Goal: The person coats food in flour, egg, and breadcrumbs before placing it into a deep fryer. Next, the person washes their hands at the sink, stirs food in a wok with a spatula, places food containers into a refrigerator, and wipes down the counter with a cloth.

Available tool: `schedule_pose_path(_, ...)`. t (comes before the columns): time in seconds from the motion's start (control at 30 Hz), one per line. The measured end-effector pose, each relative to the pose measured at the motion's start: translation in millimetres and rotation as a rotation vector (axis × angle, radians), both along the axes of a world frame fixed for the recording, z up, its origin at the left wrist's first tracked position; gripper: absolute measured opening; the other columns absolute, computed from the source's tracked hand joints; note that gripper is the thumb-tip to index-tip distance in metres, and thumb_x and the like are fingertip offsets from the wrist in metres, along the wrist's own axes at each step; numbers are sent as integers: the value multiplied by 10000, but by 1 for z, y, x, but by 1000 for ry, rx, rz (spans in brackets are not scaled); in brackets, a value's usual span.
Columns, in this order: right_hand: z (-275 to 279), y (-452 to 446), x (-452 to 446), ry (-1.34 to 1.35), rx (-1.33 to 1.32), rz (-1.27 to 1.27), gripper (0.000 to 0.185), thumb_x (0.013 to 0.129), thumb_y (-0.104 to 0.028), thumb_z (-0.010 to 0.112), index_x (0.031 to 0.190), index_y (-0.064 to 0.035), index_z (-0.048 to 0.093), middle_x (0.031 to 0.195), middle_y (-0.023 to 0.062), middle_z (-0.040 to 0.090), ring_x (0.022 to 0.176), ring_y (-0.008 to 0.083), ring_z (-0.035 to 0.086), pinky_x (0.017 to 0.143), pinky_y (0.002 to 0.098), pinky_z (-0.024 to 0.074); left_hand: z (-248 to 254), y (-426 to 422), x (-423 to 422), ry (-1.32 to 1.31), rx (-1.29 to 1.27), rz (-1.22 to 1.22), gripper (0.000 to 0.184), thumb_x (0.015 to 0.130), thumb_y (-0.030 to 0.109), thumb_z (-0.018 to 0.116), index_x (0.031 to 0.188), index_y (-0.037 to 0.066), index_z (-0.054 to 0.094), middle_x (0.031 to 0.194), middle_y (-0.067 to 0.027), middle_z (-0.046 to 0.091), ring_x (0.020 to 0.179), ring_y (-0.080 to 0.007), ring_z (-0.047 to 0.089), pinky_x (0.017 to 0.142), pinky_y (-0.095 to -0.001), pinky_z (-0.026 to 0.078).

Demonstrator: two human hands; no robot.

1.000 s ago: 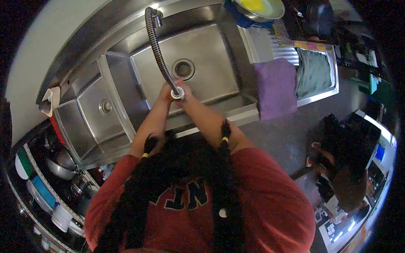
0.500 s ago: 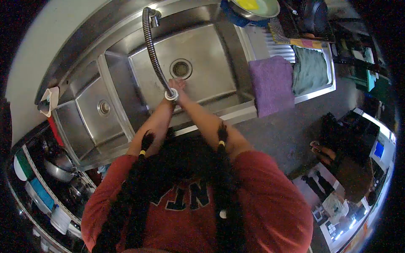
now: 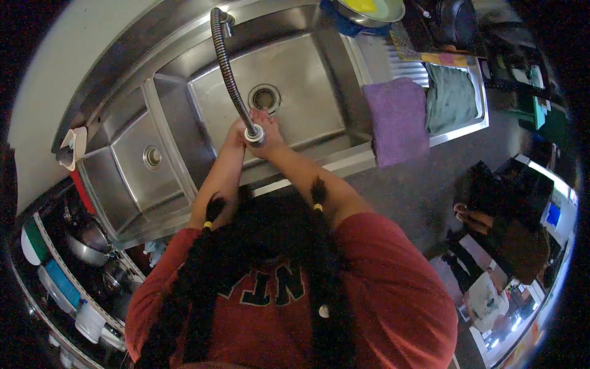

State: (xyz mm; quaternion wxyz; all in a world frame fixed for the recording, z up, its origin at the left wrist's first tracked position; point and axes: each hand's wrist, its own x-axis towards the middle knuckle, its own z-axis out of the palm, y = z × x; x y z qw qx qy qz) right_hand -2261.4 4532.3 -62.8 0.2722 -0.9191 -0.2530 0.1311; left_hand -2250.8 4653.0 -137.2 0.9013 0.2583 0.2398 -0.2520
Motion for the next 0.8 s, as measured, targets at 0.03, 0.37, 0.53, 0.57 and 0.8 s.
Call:
schedule_pose_path(0.03, 3, 2, 1, 43, 4, -50, 714, 857, -481, 567, 1393, -50, 375, 1408, 228, 397, 1380, 440, 232, 1112, 574, 197, 2, -1, 1, -6, 21, -9, 129, 844, 165, 610, 895, 54, 651, 1067, -117, 621, 964, -243, 607, 928, -433, 422)
schedule_pose_path(0.37, 11, -7, 2, -65, 362, -175, 516, 881, -422, 592, 1242, -65, 496, 1106, 199, 579, 1088, 373, 525, 982, 461, 390, 21, -9, -5, -20, 182, -21, 194, 790, 143, 578, 911, 6, 644, 948, -134, 640, 819, -248, 626, 765, -385, 482)
schedule_pose_path(0.53, -2, -12, 12, 395, -11, -110, 746, 794, -423, 669, 1430, -163, 378, 1465, 162, 362, 1384, 375, 276, 1112, 639, 134, 28, -5, -4, -15, 264, -8, 229, 763, 132, 562, 919, -18, 640, 889, -142, 649, 746, -251, 636, 683, -361, 511)
schedule_pose_path(0.57, 6, -13, 12, 383, -69, -109, 759, 789, -413, 676, 1439, -172, 367, 1470, 159, 356, 1386, 376, 271, 1108, 649, 130, 27, -3, -5, -14, 281, -6, 237, 758, 130, 559, 920, -22, 639, 877, -143, 651, 732, -252, 638, 666, -357, 517)
schedule_pose_path(0.8, 8, -15, 10, 305, 354, -124, 392, 774, -234, 704, 1130, -103, 603, 1165, 125, 606, 1082, 306, 572, 953, 476, 438, 35, -2, -7, 57, 223, 44, 191, 795, 160, 548, 816, -13, 624, 769, -133, 644, 603, -238, 619, 555, -346, 508)
